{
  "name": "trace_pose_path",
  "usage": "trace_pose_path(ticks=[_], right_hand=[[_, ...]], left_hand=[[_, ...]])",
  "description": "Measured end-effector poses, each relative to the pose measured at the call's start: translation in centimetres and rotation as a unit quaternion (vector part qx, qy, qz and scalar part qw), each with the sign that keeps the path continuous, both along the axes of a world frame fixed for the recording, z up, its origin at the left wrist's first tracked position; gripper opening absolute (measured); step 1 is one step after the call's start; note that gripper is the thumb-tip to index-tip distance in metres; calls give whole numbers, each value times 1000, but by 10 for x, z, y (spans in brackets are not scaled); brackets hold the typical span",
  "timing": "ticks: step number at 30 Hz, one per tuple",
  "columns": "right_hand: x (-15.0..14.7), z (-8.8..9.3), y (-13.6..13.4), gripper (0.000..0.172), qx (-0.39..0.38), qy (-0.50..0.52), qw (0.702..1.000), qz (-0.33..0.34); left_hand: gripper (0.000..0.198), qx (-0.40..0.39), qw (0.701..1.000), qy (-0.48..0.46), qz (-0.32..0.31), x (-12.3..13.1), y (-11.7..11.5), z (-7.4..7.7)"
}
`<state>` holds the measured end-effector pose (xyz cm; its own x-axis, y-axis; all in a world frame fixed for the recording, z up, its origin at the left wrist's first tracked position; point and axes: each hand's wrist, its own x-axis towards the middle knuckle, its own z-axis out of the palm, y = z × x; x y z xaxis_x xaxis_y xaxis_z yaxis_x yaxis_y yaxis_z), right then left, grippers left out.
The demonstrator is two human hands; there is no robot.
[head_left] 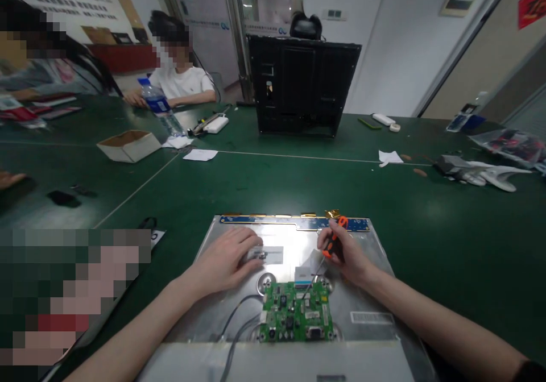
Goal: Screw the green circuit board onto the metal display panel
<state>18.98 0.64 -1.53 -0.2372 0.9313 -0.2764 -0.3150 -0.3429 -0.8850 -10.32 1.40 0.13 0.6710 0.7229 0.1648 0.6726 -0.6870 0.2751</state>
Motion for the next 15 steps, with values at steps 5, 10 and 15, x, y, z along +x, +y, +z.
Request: trace_pose_path(ticks=[5,10,15], right_hand=[[-2,-1,-4,58,3,18,1000,-23],[-4,-6,-8,58,8,16,999,-32],[-4,-10,-8,59,12,21,999,-22]], left_hand=[[21,-12,1000,-9,-11,-3,-2,-3],[18,-17,1000,-10,-19,-1,-4,-5],[14,-22,999,-20,-25,4,-6,-4]])
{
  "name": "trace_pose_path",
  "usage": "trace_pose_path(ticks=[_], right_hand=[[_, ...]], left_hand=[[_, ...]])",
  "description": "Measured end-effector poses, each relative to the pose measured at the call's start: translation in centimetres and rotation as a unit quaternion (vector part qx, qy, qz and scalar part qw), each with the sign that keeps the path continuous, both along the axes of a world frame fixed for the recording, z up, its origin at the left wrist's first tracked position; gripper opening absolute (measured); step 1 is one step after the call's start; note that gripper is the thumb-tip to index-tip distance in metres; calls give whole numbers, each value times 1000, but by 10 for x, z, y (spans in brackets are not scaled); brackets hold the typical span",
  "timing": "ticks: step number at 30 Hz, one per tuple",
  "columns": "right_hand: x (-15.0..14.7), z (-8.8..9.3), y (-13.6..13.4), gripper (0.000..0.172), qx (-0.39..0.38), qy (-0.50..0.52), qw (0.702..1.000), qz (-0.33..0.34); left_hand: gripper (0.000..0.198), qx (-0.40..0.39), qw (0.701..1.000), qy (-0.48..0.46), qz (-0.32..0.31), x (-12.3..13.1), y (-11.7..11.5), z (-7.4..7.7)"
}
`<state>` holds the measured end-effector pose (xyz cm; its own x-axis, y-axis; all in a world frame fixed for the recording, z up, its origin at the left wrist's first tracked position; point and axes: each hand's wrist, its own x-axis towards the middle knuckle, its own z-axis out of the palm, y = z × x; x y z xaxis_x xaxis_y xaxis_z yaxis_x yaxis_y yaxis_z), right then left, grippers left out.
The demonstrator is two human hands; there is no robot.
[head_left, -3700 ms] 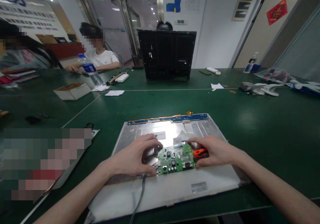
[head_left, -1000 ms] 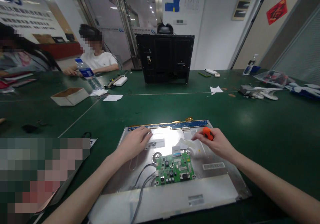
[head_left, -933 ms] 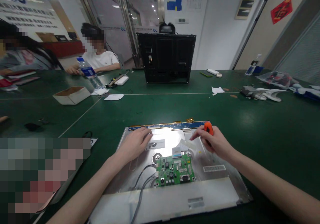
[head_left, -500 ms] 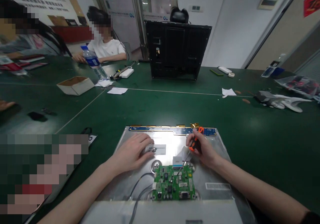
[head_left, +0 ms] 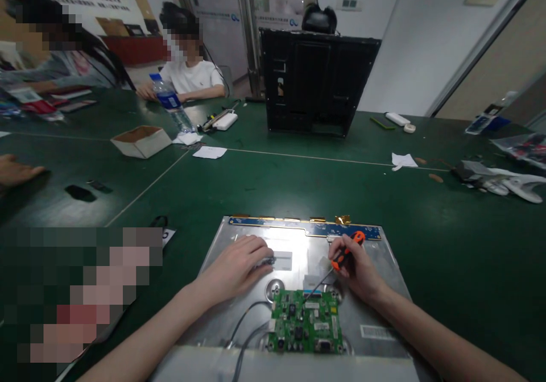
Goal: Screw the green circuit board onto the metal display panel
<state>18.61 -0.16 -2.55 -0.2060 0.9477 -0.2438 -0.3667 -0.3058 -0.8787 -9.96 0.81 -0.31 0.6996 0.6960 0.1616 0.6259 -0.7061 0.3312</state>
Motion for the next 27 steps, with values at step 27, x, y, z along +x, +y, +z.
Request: trace_pose_path(ticks=[27], right_hand=[[29,0,0,43,47,8,993,105]], left_hand=[[14,-65,994,-85,22,9,2,0]])
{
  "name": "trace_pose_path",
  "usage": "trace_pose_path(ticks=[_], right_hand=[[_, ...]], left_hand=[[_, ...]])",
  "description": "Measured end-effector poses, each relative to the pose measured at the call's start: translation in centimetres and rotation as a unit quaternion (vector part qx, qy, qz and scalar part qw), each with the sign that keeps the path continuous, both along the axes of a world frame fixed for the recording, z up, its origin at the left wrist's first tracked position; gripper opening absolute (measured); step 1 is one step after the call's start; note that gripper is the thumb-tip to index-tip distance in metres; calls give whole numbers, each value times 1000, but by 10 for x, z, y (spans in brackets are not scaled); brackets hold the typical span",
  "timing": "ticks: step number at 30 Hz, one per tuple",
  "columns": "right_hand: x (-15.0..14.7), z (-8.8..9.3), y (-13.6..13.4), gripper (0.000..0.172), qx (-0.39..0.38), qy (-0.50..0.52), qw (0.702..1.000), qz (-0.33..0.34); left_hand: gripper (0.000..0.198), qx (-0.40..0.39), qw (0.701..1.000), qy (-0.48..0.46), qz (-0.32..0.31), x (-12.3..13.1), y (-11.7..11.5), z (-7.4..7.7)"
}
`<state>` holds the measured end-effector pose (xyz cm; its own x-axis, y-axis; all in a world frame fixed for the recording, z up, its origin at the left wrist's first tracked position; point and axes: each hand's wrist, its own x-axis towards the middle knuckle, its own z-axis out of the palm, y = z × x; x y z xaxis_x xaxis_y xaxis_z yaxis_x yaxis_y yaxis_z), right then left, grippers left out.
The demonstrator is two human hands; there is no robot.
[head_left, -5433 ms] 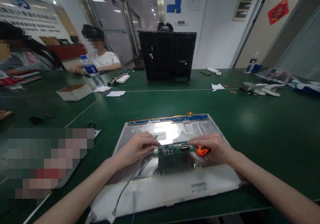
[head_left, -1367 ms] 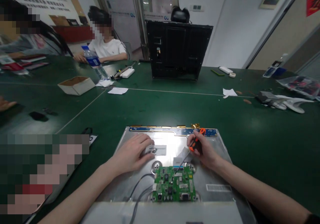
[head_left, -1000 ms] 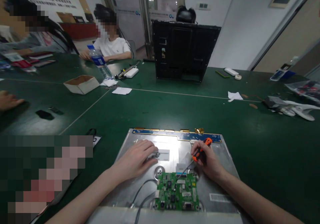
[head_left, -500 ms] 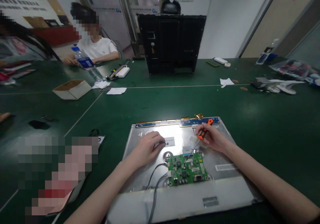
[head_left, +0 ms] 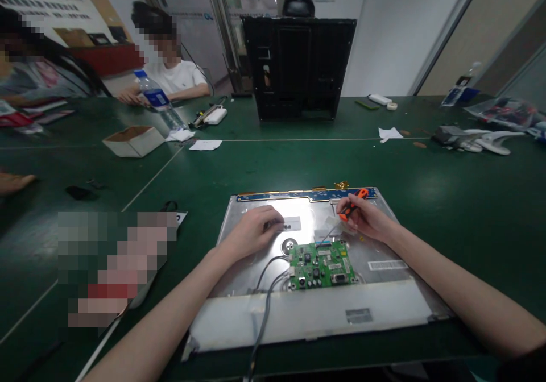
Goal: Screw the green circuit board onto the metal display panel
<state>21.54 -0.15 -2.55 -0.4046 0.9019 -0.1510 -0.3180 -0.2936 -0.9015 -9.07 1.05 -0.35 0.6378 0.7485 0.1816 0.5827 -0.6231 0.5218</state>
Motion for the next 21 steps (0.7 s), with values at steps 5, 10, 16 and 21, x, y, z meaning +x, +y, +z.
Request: trace_pose_path(ticks=[5,10,16,21], right_hand=[[0,1,0,44,6,0,1000,1],[-2,2,-2,46,11,-7,1000,-2],[-2,2,-3,45,20,-15,1000,-6],[-3,3,-4,44,24,-13,1000,-2]], left_hand=[[13,-16,1000,-10,2,0,1,2],[13,-19,1000,-4,-12,1,-2,5],[16,-29,999,5,-20,4,-8,8],[14,-58,998,-7,-30,8,-11,8]])
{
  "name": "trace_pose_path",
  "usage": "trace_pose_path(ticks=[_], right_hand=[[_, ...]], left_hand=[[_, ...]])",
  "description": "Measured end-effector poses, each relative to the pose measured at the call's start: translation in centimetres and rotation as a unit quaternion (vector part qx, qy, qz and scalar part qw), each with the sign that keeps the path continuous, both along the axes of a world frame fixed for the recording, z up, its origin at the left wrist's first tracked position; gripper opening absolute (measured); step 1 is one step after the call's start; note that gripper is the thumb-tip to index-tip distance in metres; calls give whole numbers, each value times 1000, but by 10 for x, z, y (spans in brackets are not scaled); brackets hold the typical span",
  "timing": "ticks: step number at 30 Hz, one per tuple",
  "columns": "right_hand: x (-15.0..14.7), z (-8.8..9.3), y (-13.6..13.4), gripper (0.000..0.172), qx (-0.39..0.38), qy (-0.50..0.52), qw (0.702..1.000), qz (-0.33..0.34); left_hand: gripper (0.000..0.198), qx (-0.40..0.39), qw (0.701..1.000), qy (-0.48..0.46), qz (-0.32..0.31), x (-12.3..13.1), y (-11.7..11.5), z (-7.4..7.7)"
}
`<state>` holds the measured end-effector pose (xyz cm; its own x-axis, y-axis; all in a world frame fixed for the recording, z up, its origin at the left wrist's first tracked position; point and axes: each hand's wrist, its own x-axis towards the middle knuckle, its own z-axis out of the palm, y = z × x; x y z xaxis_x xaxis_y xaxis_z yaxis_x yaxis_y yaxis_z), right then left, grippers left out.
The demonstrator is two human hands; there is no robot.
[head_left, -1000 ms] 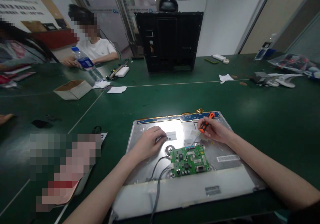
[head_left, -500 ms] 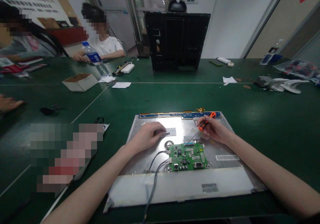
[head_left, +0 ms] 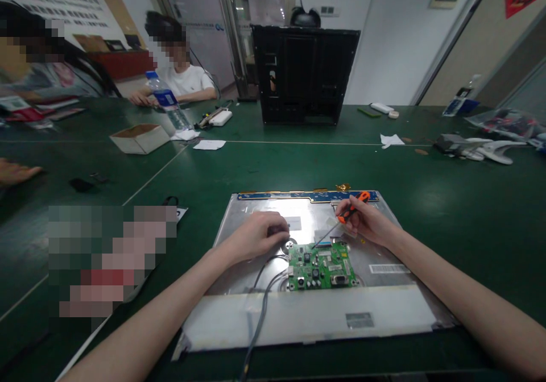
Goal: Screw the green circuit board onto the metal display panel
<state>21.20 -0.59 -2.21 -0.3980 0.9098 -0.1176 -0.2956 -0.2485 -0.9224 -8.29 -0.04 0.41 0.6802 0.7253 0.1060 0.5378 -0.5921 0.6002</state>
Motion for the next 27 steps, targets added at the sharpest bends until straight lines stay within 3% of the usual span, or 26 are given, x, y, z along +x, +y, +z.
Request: trace_pose_path(ticks=[22,27], right_hand=[[3,-10,4,46,-1,33,999,22],[3,-10,4,44,2,44,999,28]], left_hand=[[13,-106,994,-36,-10,0,-4,4],[16,-89,994,-45,-31,2,-6,6]])
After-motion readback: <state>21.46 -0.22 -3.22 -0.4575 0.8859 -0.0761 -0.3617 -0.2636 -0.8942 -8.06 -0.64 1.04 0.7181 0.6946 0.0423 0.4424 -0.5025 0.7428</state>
